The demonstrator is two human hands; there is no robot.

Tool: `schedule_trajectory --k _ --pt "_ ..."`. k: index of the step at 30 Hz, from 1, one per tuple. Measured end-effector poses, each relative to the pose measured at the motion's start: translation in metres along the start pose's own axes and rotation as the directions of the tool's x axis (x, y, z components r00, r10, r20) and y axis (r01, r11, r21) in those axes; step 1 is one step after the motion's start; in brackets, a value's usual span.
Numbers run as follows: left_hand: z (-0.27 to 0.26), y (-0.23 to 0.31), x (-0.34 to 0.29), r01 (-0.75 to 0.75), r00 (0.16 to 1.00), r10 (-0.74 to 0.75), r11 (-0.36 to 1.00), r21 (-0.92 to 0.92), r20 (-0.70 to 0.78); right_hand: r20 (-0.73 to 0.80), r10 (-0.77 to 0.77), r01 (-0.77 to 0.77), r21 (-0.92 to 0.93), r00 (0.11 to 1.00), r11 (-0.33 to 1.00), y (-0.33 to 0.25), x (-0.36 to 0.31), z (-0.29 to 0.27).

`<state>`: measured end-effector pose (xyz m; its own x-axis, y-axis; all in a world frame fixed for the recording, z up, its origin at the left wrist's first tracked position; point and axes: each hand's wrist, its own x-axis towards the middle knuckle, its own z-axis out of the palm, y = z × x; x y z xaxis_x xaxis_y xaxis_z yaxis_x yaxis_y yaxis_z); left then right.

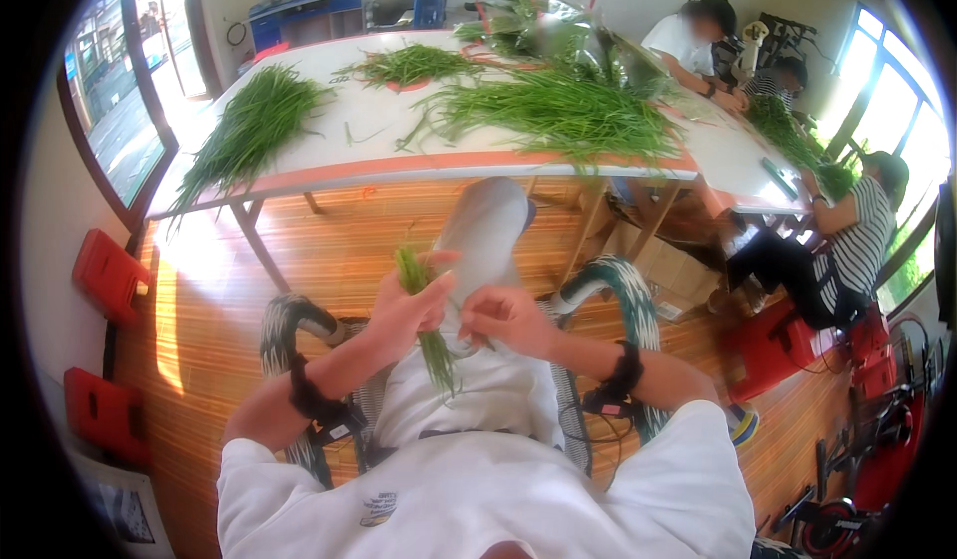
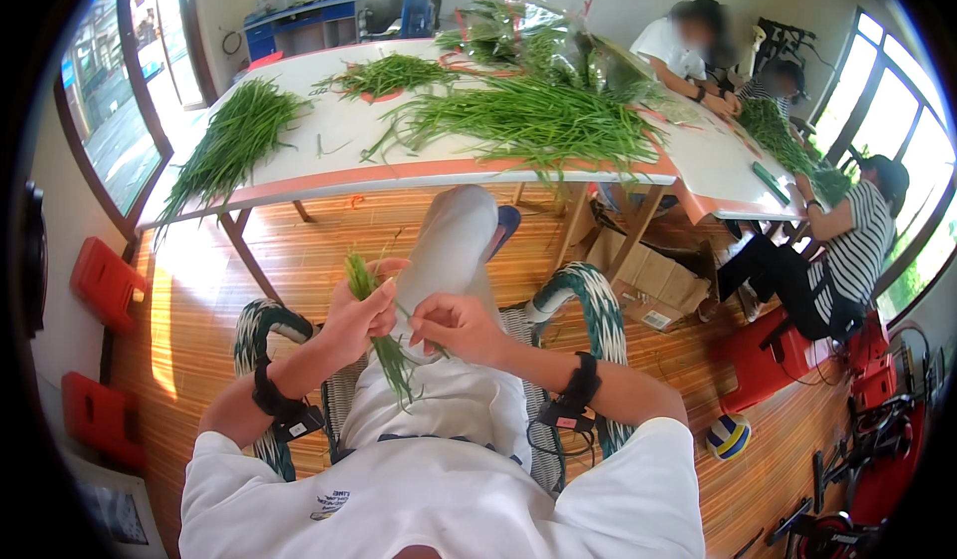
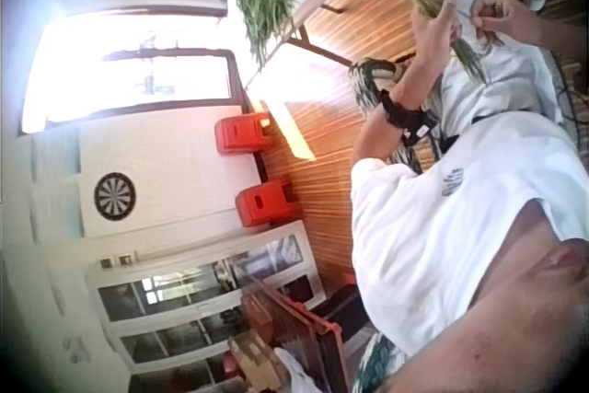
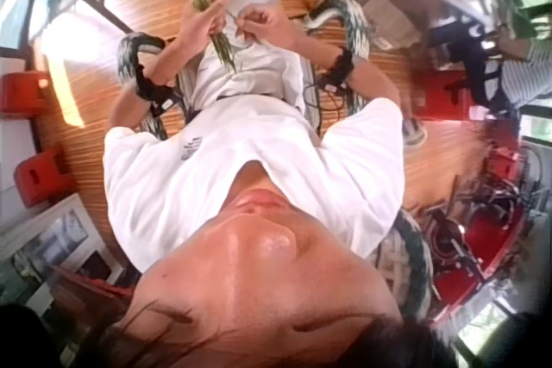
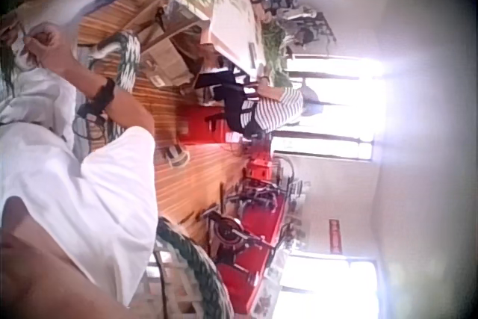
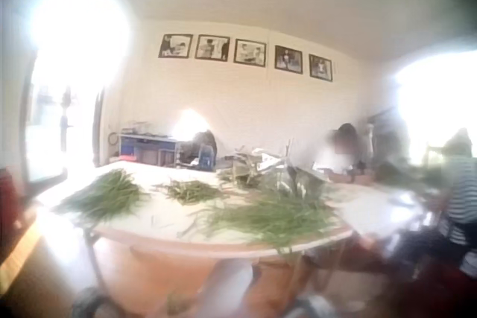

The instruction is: The person bundles long green stalks by hand while seated at a table.

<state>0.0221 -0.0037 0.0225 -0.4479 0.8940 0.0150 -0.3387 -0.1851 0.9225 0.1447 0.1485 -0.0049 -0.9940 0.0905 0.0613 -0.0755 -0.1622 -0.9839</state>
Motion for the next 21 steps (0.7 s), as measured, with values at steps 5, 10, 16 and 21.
schedule_trajectory --k 5,10,16,21 --pt "-0.001 -0.006 0.001 0.049 0.992 -0.049 0.999 0.000 -0.117 -0.021 0.043 -0.046 -0.230 0.999 0.972 0.008 -0.001 0.005" --pt "-0.005 -0.015 -0.002 -0.047 0.992 0.053 0.998 0.050 -0.118 0.041 -0.083 0.092 -0.528 0.996 0.844 0.020 0.011 -0.004" --pt "-0.002 -0.022 -0.009 -0.064 0.995 0.077 0.979 0.192 -0.062 0.314 -0.288 0.370 -0.245 0.905 0.896 0.025 0.015 0.020" --pt "0.007 -0.033 -0.002 -0.094 0.995 0.096 0.985 0.141 -0.004 0.281 -0.070 0.143 -0.248 0.957 0.958 0.039 0.006 0.021"
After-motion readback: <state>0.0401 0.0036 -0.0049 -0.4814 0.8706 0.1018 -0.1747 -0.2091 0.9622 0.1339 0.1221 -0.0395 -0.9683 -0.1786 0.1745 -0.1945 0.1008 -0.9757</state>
